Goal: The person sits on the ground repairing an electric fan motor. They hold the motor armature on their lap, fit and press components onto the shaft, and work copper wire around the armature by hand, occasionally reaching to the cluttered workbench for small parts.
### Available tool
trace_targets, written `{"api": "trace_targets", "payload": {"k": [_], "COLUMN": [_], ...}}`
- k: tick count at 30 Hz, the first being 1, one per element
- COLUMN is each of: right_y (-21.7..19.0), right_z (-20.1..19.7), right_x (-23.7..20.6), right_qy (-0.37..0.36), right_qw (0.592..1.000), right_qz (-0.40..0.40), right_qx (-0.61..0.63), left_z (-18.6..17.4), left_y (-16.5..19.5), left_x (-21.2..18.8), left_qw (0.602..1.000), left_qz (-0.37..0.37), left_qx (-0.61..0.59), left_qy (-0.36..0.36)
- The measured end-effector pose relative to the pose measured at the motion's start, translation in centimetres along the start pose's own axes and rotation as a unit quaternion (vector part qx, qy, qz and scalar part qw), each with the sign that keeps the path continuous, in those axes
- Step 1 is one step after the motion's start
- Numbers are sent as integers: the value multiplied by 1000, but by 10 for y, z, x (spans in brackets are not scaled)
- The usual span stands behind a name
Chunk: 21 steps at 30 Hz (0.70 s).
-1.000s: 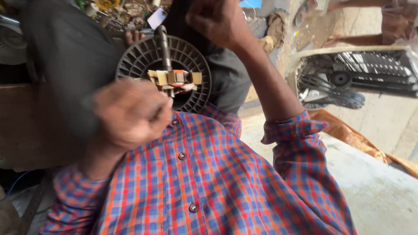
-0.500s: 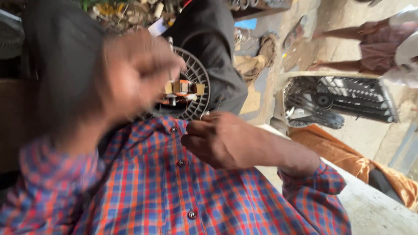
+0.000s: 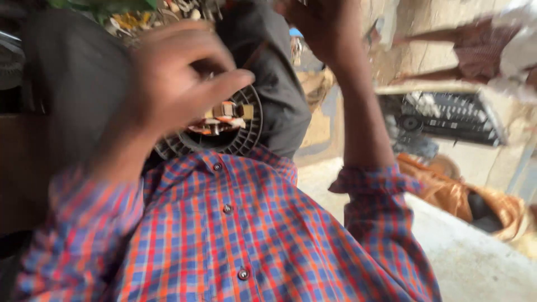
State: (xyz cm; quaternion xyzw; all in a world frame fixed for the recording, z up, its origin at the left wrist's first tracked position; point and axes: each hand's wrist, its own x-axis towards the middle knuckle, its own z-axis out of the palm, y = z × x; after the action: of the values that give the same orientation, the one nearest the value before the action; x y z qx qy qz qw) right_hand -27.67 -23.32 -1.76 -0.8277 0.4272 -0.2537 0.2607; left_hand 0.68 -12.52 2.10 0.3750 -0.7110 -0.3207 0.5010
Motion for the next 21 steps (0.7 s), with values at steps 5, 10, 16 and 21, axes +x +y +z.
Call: {"api": "trace_targets", "payload": {"k": [5,10,16,21], "right_y": [-34,-21,-76,-150], "right_z": [-37,-9,-1,11], "right_x": [-11,7,-53,-107], "right_qy": [-54,-44,-113,-298], "right_qw": [995,992,968,929], "right_qz": [-50,-43,-96,-215], "right_qx": [66,111,-203,38], "left_z": [18,26,10,-20], "left_y": [-77,-118,-109,-46], "left_x": [-2,-35,-19,16], "left_qw": [992,985,988,982], "left_qz": [-27,-25,-85,-3], "left_qx": [22,147,96,48], "left_qy": [-122,-90,-86,-182]}}
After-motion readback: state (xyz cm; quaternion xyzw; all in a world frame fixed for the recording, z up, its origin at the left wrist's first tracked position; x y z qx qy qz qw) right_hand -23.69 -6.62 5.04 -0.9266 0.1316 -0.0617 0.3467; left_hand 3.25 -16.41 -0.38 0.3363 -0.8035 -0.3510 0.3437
